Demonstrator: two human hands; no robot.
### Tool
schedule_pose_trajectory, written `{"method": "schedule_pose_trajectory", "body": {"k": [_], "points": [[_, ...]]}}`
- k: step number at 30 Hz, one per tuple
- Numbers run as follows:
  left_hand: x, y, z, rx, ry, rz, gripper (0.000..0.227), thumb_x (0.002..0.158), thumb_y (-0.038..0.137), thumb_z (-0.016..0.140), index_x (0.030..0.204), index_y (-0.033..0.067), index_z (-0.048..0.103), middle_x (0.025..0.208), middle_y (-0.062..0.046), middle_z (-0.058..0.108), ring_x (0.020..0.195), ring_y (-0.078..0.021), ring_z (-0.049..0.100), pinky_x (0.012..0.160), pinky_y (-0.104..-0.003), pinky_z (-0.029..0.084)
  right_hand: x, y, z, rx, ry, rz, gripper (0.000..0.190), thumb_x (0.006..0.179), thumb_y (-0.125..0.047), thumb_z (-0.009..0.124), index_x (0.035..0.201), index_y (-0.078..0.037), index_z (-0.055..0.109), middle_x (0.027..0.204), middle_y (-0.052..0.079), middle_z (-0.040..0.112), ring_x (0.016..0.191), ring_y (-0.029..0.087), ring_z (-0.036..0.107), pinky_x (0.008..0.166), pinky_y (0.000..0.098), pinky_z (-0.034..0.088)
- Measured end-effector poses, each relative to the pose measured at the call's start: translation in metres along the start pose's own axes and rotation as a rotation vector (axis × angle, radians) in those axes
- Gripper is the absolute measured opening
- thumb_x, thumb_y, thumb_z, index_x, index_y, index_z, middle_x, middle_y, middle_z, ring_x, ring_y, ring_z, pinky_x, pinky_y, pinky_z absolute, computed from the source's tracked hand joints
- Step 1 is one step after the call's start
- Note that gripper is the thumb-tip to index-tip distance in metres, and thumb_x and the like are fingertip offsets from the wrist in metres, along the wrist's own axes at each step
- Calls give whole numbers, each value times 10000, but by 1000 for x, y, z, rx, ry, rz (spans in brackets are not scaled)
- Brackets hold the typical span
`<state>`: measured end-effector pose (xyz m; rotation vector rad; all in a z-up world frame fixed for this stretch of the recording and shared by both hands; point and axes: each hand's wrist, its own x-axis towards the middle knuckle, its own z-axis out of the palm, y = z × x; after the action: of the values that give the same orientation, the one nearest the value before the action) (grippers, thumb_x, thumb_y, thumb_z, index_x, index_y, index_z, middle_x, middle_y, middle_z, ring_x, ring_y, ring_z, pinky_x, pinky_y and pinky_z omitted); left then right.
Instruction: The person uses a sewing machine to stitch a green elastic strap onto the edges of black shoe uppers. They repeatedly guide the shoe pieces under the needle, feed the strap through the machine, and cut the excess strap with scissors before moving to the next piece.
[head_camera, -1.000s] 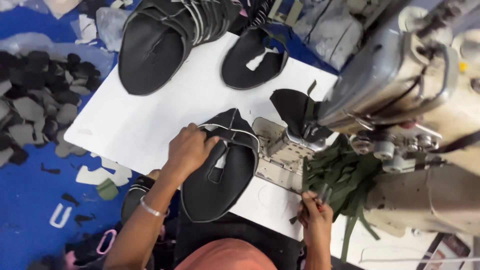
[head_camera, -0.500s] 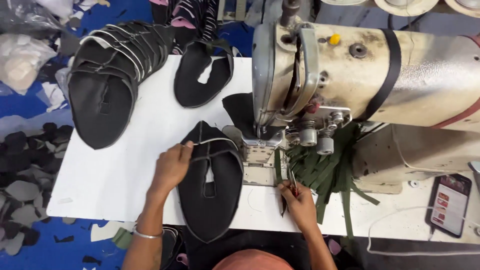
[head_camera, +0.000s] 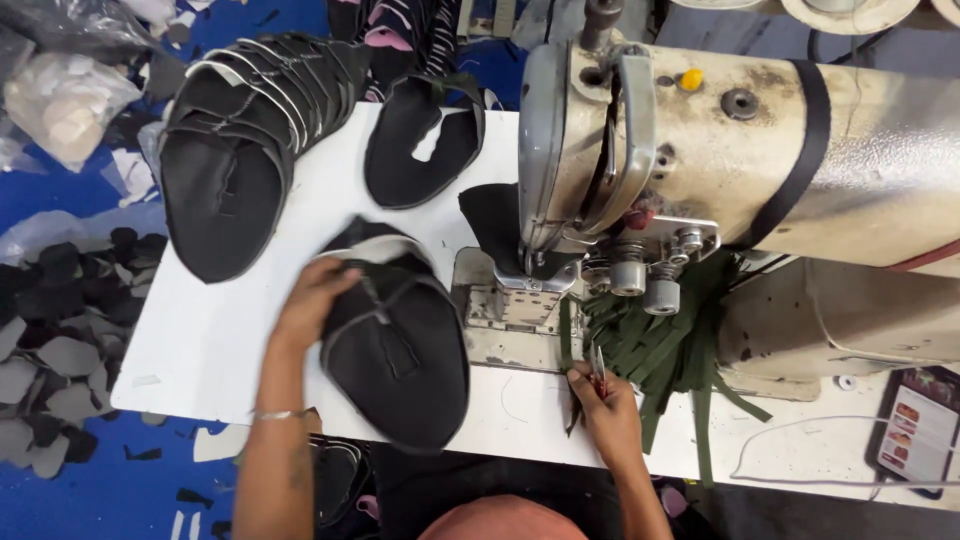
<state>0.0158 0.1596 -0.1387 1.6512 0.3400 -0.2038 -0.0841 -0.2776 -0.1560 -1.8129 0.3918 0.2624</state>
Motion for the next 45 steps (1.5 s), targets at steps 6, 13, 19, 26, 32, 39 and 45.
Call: {"method": "schedule_pose_trajectory", "body": {"k": [6,13,19,26,32,39,45], "points": [[-127,57,17,-307,42,-43,195,926,145,682,1093,44,664,971,-15,683,868,-107,628,753,-244,503,6,7,0,134,7,35,196,937,-207,695,999,-36,767,613,-58,573,503,42,443,465,256,329],[-134,63,109,47,-240,295,272,976,143,652,1229,44,631,1041,5,652,920,-96,609,828,-255,507,-45,-44,-23,434,-58,-93,133,924,-132,702,989,-19,724,715,55,668,456,44,386,406,233,266],[-132,96,134,-155,-504,347,328,1016,92,605,1339,36,616,1043,-39,650,938,-98,603,856,-255,506,-103,-67,-24,559,-241,-226,111,919,-29,709,1013,30,701,769,150,747,529,133,558,401,259,333],[-150,106,140,-202,-542,529,492,904,120,739,1356,17,573,1186,-59,670,1107,-112,631,1006,-256,489,-114,-94,1,347,-277,93,137,908,-47,690,989,55,734,700,153,777,358,46,402,333,230,265],[-143,93,148,-212,-524,430,361,996,202,722,1307,38,639,1100,-51,746,1018,-112,711,919,-280,579,-112,-88,-20,102,-194,-14,160,892,-64,709,991,55,749,697,102,775,448,48,477,412,229,320],[-146,110,153,-267,-719,422,495,903,153,798,1334,23,591,1078,-48,712,1007,-120,683,904,-291,562,-48,-137,-26,107,-379,-293,277,830,-48,748,1105,-26,712,877,-43,716,758,28,621,658,207,504],[-153,96,157,-140,-516,568,391,907,113,804,1231,5,614,1130,-36,681,1056,-105,661,949,-276,548,-54,-126,-9,114,-362,-317,89,849,-30,800,889,4,728,782,-25,702,690,35,579,619,211,457]]}}
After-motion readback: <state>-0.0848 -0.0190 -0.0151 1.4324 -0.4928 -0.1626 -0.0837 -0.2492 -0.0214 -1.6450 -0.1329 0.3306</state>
